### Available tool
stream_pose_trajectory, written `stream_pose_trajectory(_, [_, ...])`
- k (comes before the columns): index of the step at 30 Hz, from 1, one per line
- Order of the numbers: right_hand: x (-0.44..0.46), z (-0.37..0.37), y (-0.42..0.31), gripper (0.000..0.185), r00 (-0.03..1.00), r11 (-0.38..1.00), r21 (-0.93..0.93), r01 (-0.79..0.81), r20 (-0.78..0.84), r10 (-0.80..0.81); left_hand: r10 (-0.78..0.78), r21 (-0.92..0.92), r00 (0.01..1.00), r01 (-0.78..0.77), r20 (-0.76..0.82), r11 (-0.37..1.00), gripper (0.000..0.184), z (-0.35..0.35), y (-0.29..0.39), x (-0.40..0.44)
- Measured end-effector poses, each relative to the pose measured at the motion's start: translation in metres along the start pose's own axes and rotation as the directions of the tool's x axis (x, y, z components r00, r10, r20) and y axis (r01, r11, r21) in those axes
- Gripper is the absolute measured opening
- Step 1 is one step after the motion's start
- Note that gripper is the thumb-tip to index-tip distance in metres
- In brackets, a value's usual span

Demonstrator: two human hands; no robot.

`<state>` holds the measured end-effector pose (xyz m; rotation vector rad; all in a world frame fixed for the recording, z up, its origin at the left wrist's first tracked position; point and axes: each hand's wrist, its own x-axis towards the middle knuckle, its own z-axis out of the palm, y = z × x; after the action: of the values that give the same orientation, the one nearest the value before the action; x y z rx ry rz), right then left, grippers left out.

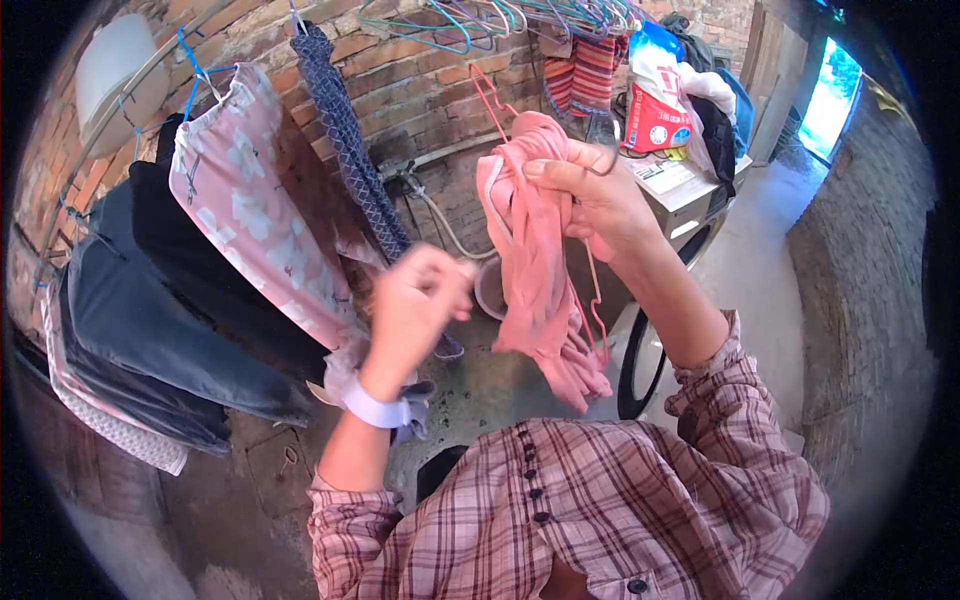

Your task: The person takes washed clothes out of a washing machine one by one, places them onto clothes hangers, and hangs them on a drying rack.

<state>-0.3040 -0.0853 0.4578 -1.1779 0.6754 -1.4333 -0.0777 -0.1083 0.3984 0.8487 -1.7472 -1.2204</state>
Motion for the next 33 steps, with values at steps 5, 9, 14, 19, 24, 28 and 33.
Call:
stream_pose_trajectory(5, [-0.014,0.012,-0.005,0.018,0.999,0.999,0.04,0.032,-0.025,-0.031,0.11,0.162,0.981,-0.136,0.159,0.977,0.034,0.034,-0.03,0.0])
stream_pose_trajectory(9, [-0.017,0.002,-0.007,0.023,0.999,1.0,-0.015,0.019,0.038,-0.019,0.092,-0.299,0.952,0.0,0.293,0.954,0.036,0.037,-0.036,0.002])
stream_pose_trajectory(14, [-0.019,-0.004,0.002,0.027,0.992,0.997,0.005,-0.082,0.093,0.082,0.021,-0.254,0.942,0.068,0.335,0.965,0.034,0.03,-0.038,0.006])
stream_pose_trajectory(19, [-0.028,-0.001,0.0,0.026,0.979,0.987,0.002,-0.162,0.122,0.161,-0.041,-0.182,0.978,0.079,0.204,0.98,0.033,0.026,-0.053,0.009])
stream_pose_trajectory(24, [-0.033,-0.029,0.0,0.023,0.951,0.952,-0.094,-0.29,0.08,0.297,0.118,0.363,0.992,-0.094,-0.043,0.927,0.029,-0.01,-0.061,0.004])
stream_pose_trajectory(28, [-0.031,-0.079,0.02,0.019,0.903,0.858,-0.29,-0.424,-0.064,0.424,0.207,0.383,0.939,-0.091,-0.276,0.919,0.021,-0.033,-0.029,0.002])
stream_pose_trajectory(33, [-0.041,-0.141,0.084,0.034,0.922,0.372,-0.874,-0.312,-0.185,0.339,0.541,0.551,0.795,-0.331,-0.273,0.766,0.013,-0.054,0.002,0.004])
